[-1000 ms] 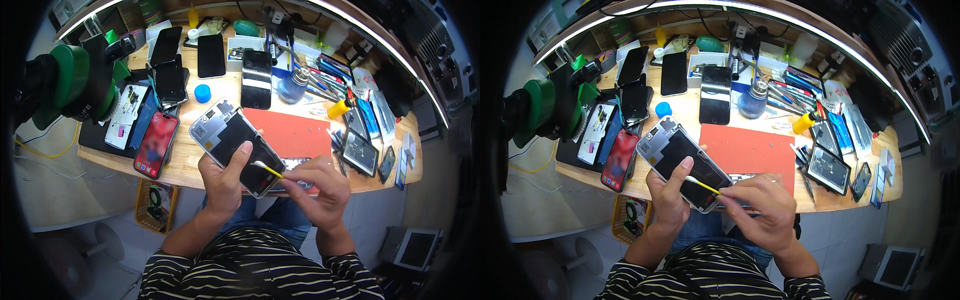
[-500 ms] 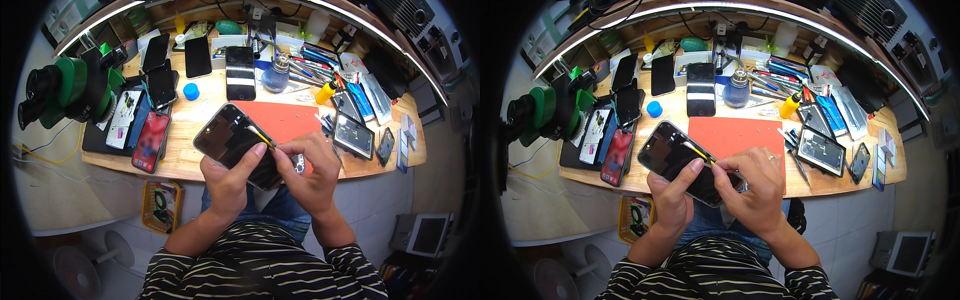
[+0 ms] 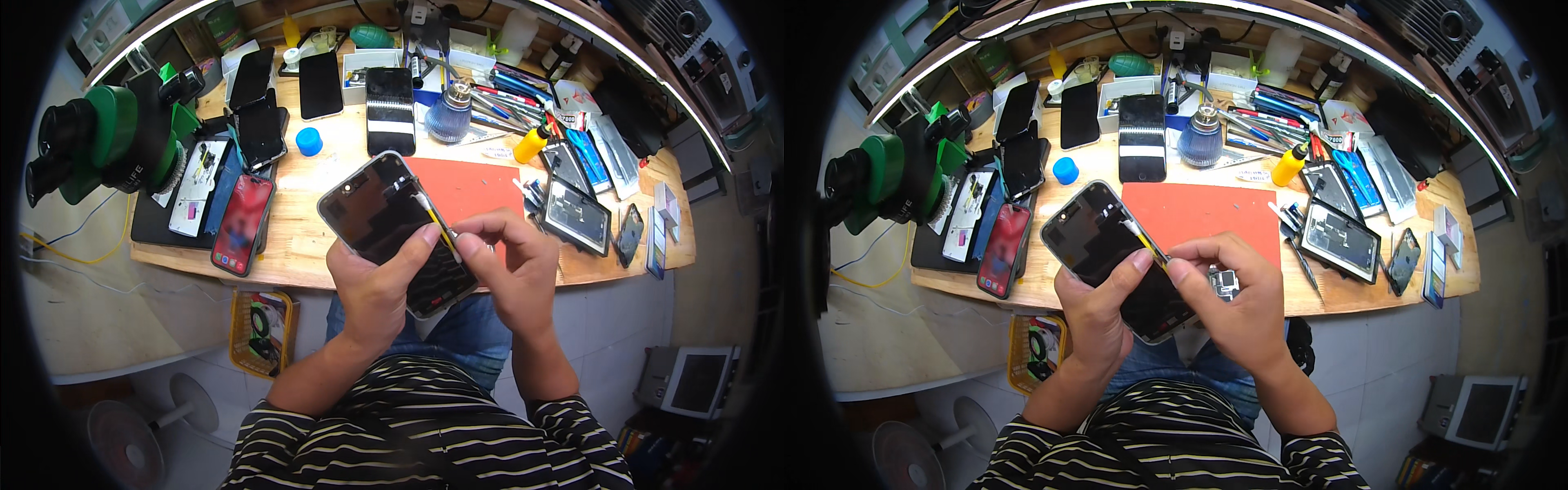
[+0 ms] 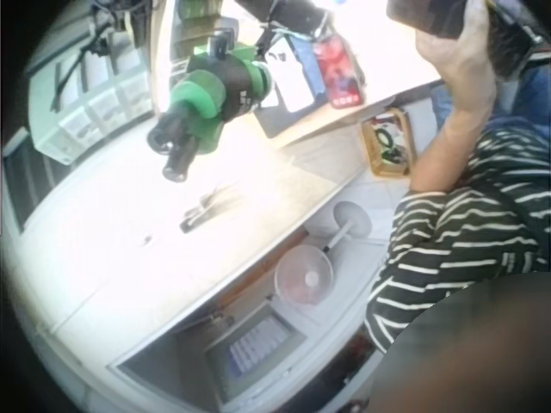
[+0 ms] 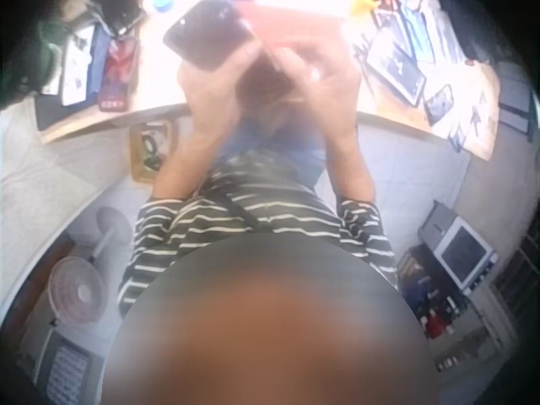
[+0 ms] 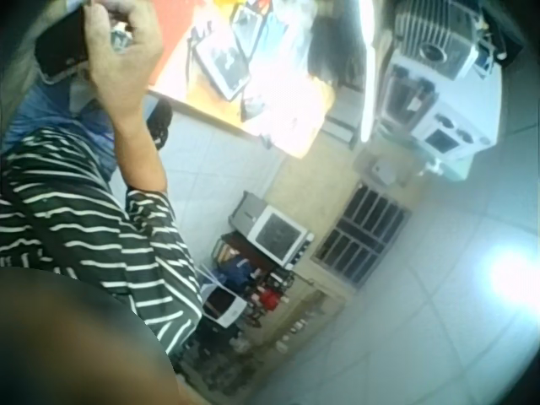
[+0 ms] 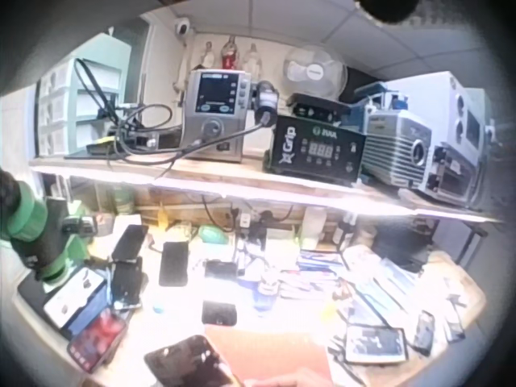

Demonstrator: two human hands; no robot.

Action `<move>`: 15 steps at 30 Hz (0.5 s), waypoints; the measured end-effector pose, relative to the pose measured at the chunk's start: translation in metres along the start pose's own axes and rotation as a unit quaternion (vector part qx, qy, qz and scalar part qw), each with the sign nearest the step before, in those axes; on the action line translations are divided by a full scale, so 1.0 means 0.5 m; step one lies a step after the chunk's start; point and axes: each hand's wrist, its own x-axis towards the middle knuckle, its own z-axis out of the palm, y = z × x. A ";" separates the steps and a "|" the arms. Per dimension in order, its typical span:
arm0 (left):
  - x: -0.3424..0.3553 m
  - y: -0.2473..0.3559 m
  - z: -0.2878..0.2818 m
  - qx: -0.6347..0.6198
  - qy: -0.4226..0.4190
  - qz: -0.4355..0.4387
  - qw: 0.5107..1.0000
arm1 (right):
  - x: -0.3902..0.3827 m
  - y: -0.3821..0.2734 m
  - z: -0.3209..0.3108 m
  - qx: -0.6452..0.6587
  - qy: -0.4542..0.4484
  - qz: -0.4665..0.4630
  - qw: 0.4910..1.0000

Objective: The person disassembles a smartphone, removes the battery, and replaces it with a new one. They then reassemble the phone, connect internal components, and test the device by turning it on and using the dialer.

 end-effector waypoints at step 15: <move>-0.003 0.003 0.000 0.018 -0.005 0.009 1.000 | 0.017 0.002 -0.006 0.176 -0.065 0.098 0.977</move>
